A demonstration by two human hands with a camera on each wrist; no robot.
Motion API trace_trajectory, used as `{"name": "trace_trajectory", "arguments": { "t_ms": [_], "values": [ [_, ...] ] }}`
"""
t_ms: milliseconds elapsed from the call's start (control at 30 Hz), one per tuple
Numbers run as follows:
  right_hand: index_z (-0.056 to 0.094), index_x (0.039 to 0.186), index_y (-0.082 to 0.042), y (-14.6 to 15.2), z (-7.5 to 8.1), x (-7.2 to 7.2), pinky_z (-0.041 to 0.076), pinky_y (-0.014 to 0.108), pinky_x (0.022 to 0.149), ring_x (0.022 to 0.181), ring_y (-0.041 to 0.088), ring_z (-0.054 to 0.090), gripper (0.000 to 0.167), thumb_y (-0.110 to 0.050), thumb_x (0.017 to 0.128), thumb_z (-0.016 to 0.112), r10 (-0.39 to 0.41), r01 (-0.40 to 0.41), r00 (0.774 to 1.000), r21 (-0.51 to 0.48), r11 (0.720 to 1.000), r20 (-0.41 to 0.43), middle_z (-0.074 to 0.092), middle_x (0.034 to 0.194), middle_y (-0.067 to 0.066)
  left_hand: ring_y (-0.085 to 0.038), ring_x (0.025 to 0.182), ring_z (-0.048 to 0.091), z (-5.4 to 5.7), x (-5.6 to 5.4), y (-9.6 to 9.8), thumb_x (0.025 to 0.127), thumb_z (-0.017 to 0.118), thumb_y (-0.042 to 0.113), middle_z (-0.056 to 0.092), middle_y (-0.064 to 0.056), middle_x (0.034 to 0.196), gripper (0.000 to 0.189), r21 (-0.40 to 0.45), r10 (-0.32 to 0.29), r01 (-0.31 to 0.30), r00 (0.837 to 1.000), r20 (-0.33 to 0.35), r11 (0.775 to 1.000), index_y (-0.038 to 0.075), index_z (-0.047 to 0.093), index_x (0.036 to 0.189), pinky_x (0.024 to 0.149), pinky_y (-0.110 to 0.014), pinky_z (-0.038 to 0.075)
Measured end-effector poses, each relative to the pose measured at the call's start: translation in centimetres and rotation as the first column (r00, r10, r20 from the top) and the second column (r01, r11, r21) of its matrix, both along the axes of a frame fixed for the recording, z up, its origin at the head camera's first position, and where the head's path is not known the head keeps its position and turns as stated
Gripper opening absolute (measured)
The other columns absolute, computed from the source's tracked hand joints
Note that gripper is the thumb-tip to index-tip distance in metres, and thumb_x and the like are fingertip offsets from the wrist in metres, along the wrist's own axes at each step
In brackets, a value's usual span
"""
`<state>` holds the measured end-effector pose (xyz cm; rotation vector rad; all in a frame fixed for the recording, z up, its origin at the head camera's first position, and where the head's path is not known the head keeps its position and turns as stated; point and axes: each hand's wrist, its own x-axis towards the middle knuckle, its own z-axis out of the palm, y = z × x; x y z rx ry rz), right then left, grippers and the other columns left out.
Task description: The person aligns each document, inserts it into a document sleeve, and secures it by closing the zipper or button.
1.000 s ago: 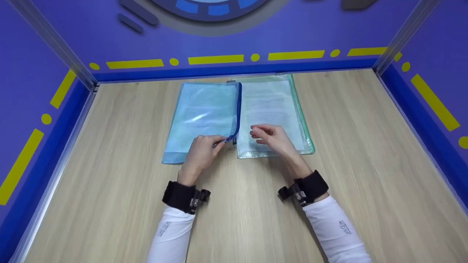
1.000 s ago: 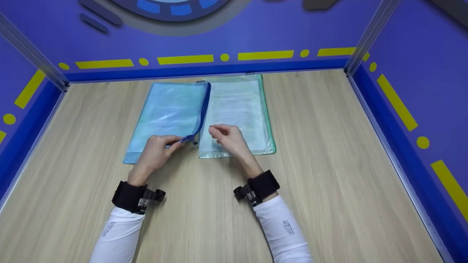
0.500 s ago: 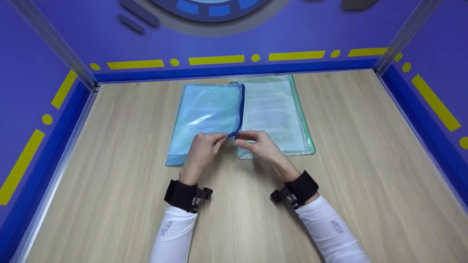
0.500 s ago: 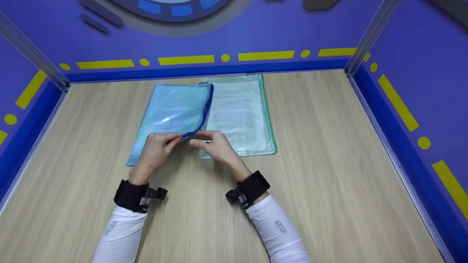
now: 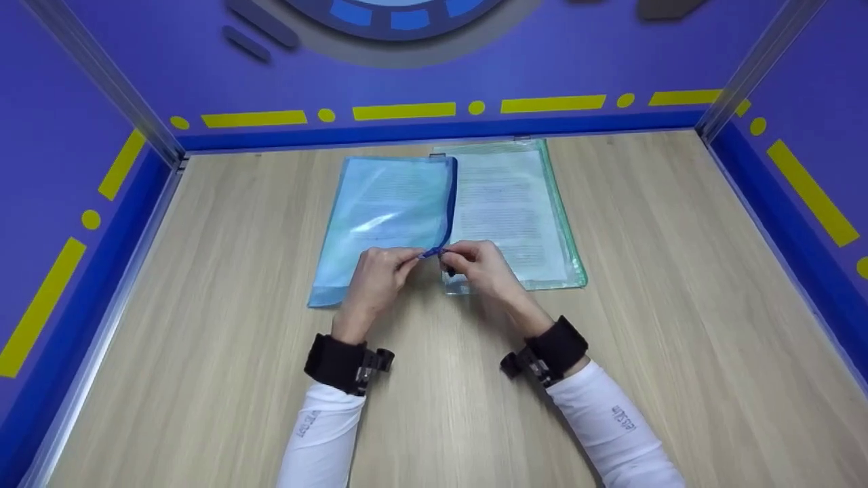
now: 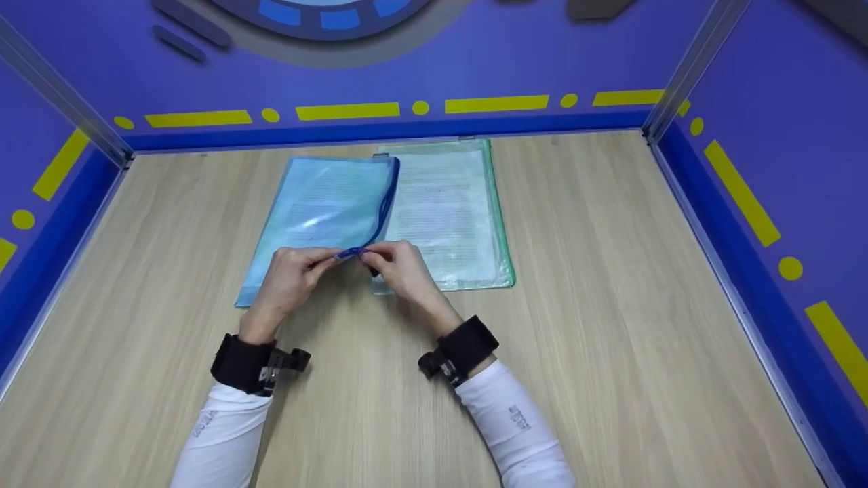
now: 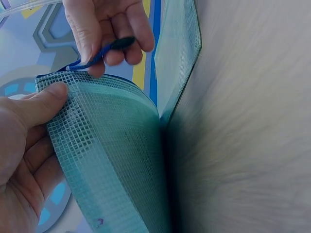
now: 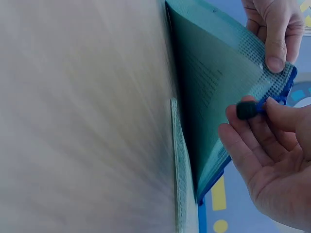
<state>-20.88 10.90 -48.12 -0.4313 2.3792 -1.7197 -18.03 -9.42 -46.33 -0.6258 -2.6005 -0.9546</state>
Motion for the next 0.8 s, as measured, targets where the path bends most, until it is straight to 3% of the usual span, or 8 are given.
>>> {"name": "trace_trajectory", "arguments": {
  "t_ms": [133,267,500,633,800],
  "values": [
    [0.072,0.108,0.005,0.58,0.27,-0.28,0.058,0.022,0.076,0.078,0.006,0.066,0.02,-0.008,0.098,0.059,-0.016,0.016,1.0,-0.008,1.0,0.013,0.073,0.099,0.025,-0.024,0.088,0.076,0.09,0.1,-0.09,0.089,0.069,0.004,0.078,-0.009,0.097,0.019,0.016,-0.007,0.007,1.0,-0.006,1.0,0.009,0.078,0.106,0.08,-0.035,0.061],
    [0.067,0.112,0.009,0.85,0.45,-0.51,0.061,0.028,0.077,0.077,0.007,0.067,0.023,-0.007,0.1,0.056,0.014,-0.007,0.997,-0.093,0.996,0.073,0.068,0.105,0.031,-0.024,0.088,0.076,0.34,0.19,0.01,0.09,0.069,0.005,0.078,-0.009,0.097,0.019,0.036,-0.011,0.012,1.0,-0.009,0.999,0.009,0.078,0.106,0.081,-0.033,0.06],
    [0.064,0.116,0.011,1.02,0.25,-0.6,0.061,0.028,0.076,0.078,0.009,0.068,0.03,-0.013,0.1,0.057,0.063,-0.024,0.982,-0.218,0.976,0.175,0.07,0.087,-0.002,-0.024,0.087,0.076,0.27,0.05,0.25,0.09,0.069,0.005,0.078,-0.01,0.097,0.019,0.039,-0.017,0.019,0.999,-0.042,0.999,0.009,0.078,0.106,0.08,-0.034,0.061],
    [0.061,0.122,0.012,0.87,0.09,-0.38,0.06,0.026,0.076,0.081,0.007,0.068,0.037,-0.015,0.098,0.062,0.104,-0.058,0.973,-0.215,0.975,0.207,0.071,0.088,-0.005,-0.024,0.089,0.076,0.28,0.01,0.26,0.091,0.067,0.005,0.078,-0.01,0.097,0.018,0.025,-0.013,0.014,0.998,-0.06,1.0,0.008,0.078,0.106,0.078,-0.035,0.061],
    [0.06,0.124,0.013,0.37,-0.2,-0.26,0.061,0.032,0.082,0.085,0.008,0.071,0.04,-0.01,0.093,0.068,0.13,-0.082,0.968,-0.217,0.973,0.216,0.075,0.096,0.001,-0.024,0.09,0.076,0.24,-0.01,0.28,0.092,0.067,0.006,0.078,-0.01,0.098,0.018,0.022,-0.01,0.011,0.999,-0.053,1.0,0.008,0.078,0.106,0.079,-0.035,0.061]
  ]
}}
